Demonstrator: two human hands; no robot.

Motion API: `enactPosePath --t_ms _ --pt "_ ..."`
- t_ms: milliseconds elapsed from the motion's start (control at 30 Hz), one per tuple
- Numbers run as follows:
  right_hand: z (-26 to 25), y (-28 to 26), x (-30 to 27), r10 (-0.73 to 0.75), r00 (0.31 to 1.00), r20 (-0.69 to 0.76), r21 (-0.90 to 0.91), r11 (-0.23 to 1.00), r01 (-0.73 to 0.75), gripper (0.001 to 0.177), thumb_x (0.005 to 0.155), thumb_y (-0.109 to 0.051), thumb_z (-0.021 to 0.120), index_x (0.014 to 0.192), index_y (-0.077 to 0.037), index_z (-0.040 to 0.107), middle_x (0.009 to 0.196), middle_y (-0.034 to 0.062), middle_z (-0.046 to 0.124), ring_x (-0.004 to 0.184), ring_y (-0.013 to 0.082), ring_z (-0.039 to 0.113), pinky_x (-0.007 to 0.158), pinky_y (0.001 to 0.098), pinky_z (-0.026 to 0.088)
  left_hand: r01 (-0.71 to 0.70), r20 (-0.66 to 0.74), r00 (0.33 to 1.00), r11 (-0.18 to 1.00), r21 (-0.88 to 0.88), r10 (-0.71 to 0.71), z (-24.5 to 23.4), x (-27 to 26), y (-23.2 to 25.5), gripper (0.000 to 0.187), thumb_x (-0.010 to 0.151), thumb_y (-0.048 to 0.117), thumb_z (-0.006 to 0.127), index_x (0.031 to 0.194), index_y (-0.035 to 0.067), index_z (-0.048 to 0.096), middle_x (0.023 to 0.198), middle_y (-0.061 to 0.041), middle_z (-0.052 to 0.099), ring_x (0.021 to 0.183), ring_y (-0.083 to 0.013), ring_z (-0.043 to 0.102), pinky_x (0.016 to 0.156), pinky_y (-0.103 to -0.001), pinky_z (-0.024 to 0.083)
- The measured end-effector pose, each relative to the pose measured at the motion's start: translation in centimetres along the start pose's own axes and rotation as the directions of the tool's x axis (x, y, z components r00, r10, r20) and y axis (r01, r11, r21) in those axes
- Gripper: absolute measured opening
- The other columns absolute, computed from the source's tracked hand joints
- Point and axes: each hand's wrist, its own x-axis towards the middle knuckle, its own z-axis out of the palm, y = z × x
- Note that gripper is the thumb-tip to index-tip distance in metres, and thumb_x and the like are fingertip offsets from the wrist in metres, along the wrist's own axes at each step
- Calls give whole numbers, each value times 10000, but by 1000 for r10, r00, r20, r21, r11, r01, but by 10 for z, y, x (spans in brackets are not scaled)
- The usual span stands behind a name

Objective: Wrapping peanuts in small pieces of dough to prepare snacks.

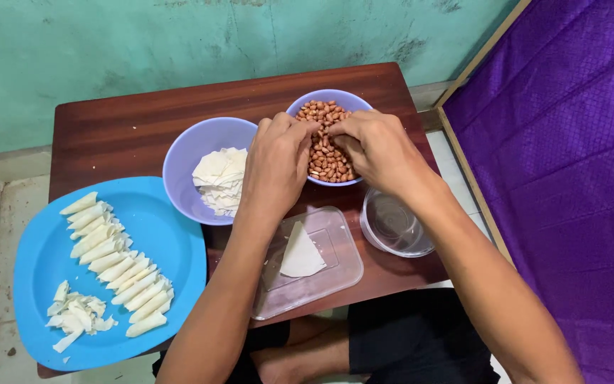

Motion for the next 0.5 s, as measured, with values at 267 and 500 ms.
enactPosePath --t_ms 267,500 --pt "-25 -20 -1 2 998 -55 48 999 1 271 947 17 677 1198 -55 748 952 209 750 889 414 735 732 504 572 -5 9 1000 1000 -6 5 -6 -1 4 212 978 97 606 1138 136 738 986 -80 593 983 -308 569 895 -437 492" --pt "-12 -20 -4 299 952 -67 539 813 -218 205 948 46 672 1143 23 730 953 196 777 682 174 756 588 272 651 -16 34 999 1000 27 15 -9 -2 7 201 1001 257 631 1160 194 736 1018 -31 600 1015 -277 556 906 -436 474"
